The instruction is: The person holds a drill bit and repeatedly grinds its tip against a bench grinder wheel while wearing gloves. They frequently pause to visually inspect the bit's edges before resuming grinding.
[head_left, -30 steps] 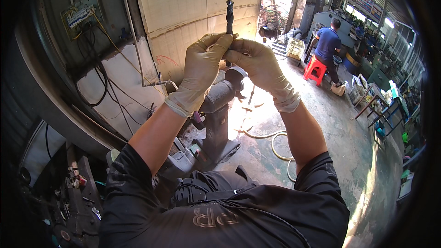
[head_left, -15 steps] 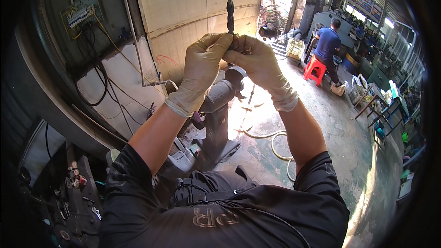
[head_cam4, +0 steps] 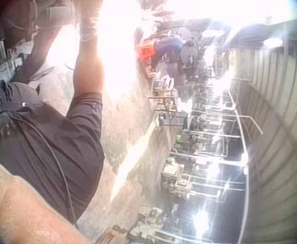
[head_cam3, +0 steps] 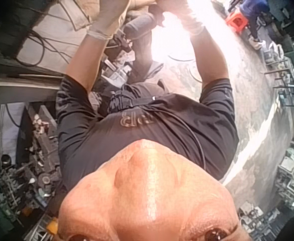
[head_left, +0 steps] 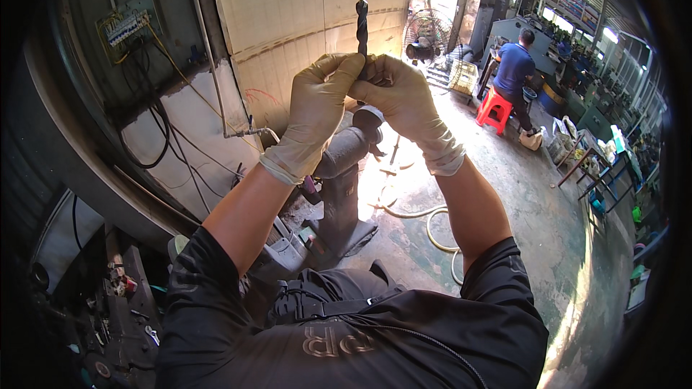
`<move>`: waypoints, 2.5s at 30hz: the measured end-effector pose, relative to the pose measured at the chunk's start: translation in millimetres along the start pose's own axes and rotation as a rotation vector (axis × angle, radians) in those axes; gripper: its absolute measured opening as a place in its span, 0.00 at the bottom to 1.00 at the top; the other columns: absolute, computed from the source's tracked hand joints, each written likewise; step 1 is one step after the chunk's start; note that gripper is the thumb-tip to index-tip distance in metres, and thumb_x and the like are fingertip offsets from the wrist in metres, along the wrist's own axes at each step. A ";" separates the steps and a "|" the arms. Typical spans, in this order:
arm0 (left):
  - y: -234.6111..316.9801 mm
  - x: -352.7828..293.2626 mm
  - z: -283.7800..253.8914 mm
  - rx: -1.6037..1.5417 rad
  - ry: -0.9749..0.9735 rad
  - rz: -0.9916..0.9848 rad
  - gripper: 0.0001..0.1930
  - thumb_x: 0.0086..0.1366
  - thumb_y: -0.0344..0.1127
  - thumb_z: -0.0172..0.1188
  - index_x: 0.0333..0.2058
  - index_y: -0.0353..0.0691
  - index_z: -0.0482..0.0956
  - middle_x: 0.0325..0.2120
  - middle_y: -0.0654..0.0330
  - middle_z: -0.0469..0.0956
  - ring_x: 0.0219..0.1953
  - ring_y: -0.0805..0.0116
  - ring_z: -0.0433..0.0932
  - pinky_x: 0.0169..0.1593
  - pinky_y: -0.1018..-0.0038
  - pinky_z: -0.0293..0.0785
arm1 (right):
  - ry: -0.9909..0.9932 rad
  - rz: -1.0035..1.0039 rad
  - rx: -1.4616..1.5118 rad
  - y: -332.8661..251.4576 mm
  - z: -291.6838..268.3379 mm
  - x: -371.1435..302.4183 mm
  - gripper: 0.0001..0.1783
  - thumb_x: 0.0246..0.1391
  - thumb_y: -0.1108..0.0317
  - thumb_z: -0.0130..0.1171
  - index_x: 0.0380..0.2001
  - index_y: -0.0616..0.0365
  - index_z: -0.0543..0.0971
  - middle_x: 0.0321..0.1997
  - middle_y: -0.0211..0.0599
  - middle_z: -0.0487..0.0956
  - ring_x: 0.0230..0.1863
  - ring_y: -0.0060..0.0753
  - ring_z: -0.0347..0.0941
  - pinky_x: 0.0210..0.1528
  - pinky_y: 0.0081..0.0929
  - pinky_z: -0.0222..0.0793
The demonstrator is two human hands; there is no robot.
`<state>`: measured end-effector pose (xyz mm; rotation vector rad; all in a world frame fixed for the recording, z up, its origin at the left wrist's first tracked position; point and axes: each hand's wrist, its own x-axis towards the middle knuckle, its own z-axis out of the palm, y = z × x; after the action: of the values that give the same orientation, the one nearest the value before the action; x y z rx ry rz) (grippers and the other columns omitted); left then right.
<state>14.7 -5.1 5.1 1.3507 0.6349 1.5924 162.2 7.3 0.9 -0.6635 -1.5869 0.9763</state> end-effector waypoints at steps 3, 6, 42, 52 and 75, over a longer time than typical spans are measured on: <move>-1.0 -0.3 0.9 0.000 -0.001 0.005 0.10 0.67 0.35 0.61 0.39 0.33 0.82 0.33 0.62 0.81 0.35 0.76 0.77 0.40 0.80 0.76 | 0.006 -0.019 -0.002 -1.1 0.0 -1.6 0.13 0.49 0.71 0.69 0.36 0.67 0.78 0.31 0.31 0.79 0.32 0.17 0.71 0.33 0.17 0.70; -0.9 -2.4 2.9 -0.031 0.012 -0.010 0.11 0.66 0.37 0.62 0.38 0.34 0.83 0.30 0.65 0.80 0.33 0.79 0.76 0.36 0.81 0.74 | 0.014 -0.007 -0.039 -6.1 1.0 -4.4 0.13 0.49 0.71 0.69 0.35 0.66 0.78 0.31 0.30 0.79 0.31 0.16 0.71 0.33 0.17 0.69; -295.1 -341.7 -260.3 -0.011 0.617 -0.838 0.08 0.68 0.24 0.54 0.41 0.31 0.80 0.40 0.62 0.78 0.42 0.75 0.76 0.49 0.79 0.72 | -0.543 1.066 0.370 392.6 203.9 -263.8 0.16 0.61 0.68 0.60 0.48 0.67 0.78 0.39 0.33 0.82 0.41 0.19 0.74 0.47 0.22 0.71; -325.6 -333.9 -300.6 0.182 0.549 -0.726 0.08 0.64 0.22 0.58 0.41 0.30 0.81 0.42 0.60 0.79 0.41 0.74 0.77 0.48 0.79 0.73 | -0.425 1.153 0.428 439.2 234.8 -263.4 0.15 0.62 0.69 0.59 0.48 0.68 0.78 0.39 0.27 0.80 0.39 0.15 0.71 0.42 0.17 0.70; -330.0 -328.7 -325.4 0.206 0.542 -0.783 0.07 0.64 0.23 0.59 0.41 0.30 0.81 0.37 0.59 0.82 0.40 0.75 0.79 0.47 0.79 0.75 | -0.264 1.109 0.526 453.7 259.4 -269.1 0.15 0.61 0.72 0.59 0.50 0.68 0.77 0.45 0.31 0.80 0.46 0.18 0.72 0.50 0.19 0.69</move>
<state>-199.9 -92.9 -513.5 0.6332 1.4781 1.2315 -59.8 -51.2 -540.3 -1.0757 -1.0067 2.2677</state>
